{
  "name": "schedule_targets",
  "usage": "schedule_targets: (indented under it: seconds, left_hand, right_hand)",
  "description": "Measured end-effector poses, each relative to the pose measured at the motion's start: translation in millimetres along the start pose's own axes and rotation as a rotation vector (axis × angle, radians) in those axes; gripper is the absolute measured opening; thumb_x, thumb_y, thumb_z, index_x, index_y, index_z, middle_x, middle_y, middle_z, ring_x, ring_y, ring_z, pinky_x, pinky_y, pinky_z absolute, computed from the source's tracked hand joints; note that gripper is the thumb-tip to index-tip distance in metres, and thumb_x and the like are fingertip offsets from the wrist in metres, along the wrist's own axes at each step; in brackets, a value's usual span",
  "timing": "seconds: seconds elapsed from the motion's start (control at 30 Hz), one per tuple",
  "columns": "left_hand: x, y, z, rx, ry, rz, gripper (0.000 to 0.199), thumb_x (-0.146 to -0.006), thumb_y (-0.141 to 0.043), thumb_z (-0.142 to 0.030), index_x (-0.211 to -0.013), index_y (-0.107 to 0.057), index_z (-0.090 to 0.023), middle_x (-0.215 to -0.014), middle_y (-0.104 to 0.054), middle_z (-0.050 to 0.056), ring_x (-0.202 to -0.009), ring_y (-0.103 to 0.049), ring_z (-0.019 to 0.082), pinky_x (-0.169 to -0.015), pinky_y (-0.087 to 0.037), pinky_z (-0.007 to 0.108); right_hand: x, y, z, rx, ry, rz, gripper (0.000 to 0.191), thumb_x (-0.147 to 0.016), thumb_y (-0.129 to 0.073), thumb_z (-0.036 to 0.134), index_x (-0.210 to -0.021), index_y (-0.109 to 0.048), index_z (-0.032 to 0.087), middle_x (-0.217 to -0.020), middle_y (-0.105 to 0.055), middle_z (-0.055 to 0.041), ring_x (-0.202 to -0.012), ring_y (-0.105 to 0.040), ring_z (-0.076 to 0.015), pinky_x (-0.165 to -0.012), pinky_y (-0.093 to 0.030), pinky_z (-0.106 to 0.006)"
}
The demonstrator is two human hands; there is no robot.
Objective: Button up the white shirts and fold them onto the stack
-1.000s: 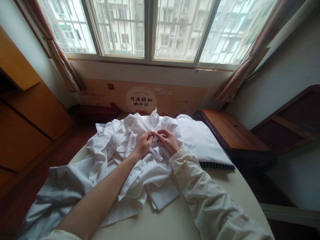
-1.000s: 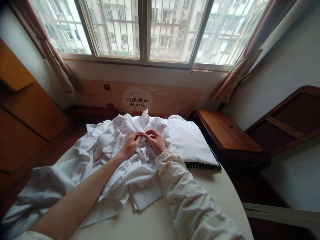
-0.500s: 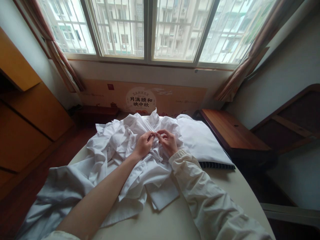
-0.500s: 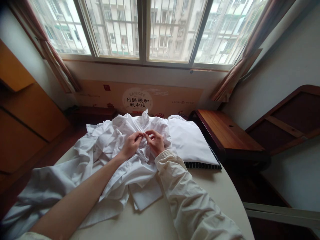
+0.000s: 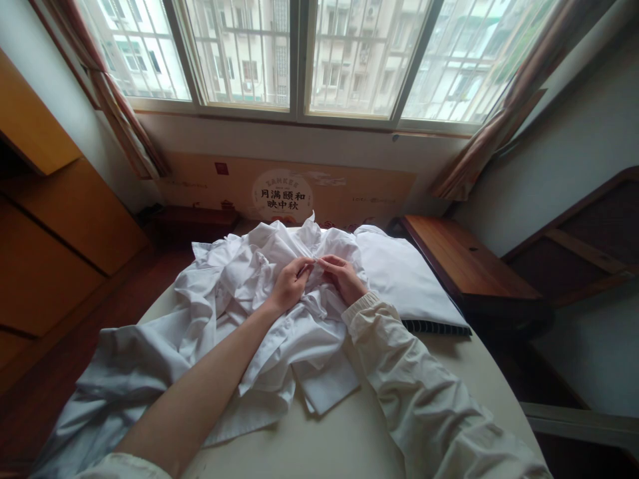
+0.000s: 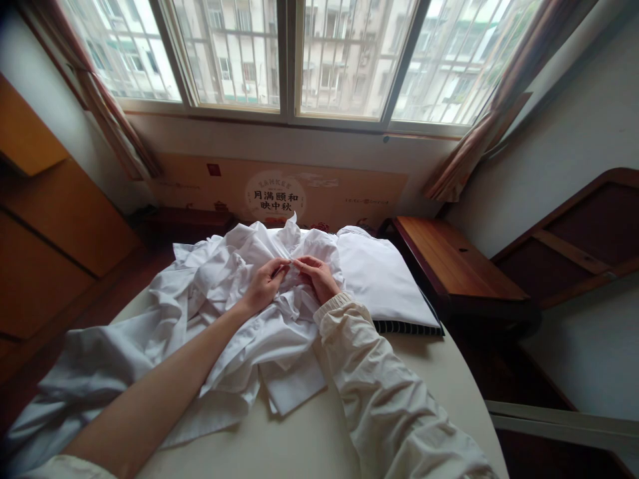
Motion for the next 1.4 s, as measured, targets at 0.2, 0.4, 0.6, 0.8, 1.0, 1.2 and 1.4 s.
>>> schedule_targets:
  seconds: [0.2,0.4,0.6,0.8,1.0,1.2,1.4]
  left_hand:
    - [0,-0.6,0,0.072,0.023,0.001,0.024,-0.099,-0.062,-0.038,-0.112,-0.075,-0.021,-0.110,-0.077,0.008,-0.101,-0.071,0.021,-0.092,-0.056,0.031]
    - [-1,4.7,-2,0.092,0.046,-0.083,0.022,-0.098,-0.062,-0.038,-0.108,-0.072,-0.021,-0.090,-0.072,0.003,-0.082,-0.065,0.018,-0.077,-0.053,0.028]
    - [-3,20.0,6,0.124,0.179,-0.324,0.016,-0.099,-0.053,-0.037,-0.098,-0.062,-0.023,-0.088,-0.066,0.003,-0.079,-0.062,0.019,-0.076,-0.053,0.030]
    - [-3,22.5,10,0.162,0.249,-0.341,0.010,-0.096,-0.052,-0.034,-0.091,-0.056,-0.026,-0.080,-0.060,0.000,-0.073,-0.058,0.019,-0.070,-0.050,0.030]
    - [-1,23.1,3,0.119,0.201,-0.324,0.022,-0.101,-0.052,-0.043,-0.092,-0.059,-0.024,-0.083,-0.063,0.001,-0.077,-0.060,0.018,-0.075,-0.052,0.030]
    - [-2,24.0,3,0.101,0.194,-0.340,0.029,-0.101,-0.055,-0.050,-0.092,-0.061,-0.024,-0.081,-0.065,0.002,-0.075,-0.061,0.018,-0.069,-0.051,0.028]
    - [-4,28.5,2,0.069,0.151,-0.398,0.029,-0.101,-0.053,-0.048,-0.093,-0.065,-0.022,-0.092,-0.072,0.005,-0.088,-0.066,0.019,-0.084,-0.055,0.029]
  right_hand:
    - [-1,0,0,0.007,-0.002,0.060,0.048,-0.067,-0.097,0.057,-0.089,-0.075,0.021,-0.078,-0.072,-0.0014,-0.063,-0.060,-0.0147,-0.055,-0.048,-0.027]
    - [-7,1,-9,0.028,0.042,0.012,0.052,-0.066,-0.096,0.060,-0.090,-0.073,0.020,-0.076,-0.068,0.0017,-0.062,-0.058,-0.0116,-0.057,-0.049,-0.024]
    - [-11,13,-9,0.027,0.189,-0.243,0.057,-0.071,-0.086,0.070,-0.096,-0.060,0.026,-0.080,-0.064,0.0044,-0.063,-0.059,-0.0127,-0.056,-0.051,-0.025]
    - [-1,4,-2,0.204,0.297,-0.238,0.036,-0.083,-0.076,0.058,-0.091,-0.061,0.026,-0.074,-0.057,0.0032,-0.061,-0.050,-0.0150,-0.054,-0.045,-0.028]
    - [18,-20,12,0.413,0.494,-0.128,0.029,-0.092,-0.071,0.053,-0.086,-0.065,0.025,-0.081,-0.063,-0.0005,-0.075,-0.056,-0.0189,-0.072,-0.049,-0.032]
    - [26,-27,19,0.478,0.551,-0.119,0.024,-0.089,-0.075,0.049,-0.089,-0.071,0.025,-0.088,-0.070,-0.0030,-0.076,-0.058,-0.0198,-0.074,-0.050,-0.034]
    - [26,-28,16,0.523,0.580,-0.065,0.016,-0.088,-0.074,0.039,-0.098,-0.076,0.026,-0.092,-0.075,-0.0034,-0.076,-0.063,-0.0212,-0.076,-0.054,-0.038]
Point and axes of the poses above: each hand's wrist, its own x-axis away from the middle knuckle, its own y-axis out of the back of the hand, z = x × y, the point moved 5 cm from there along -x, towards the middle knuckle
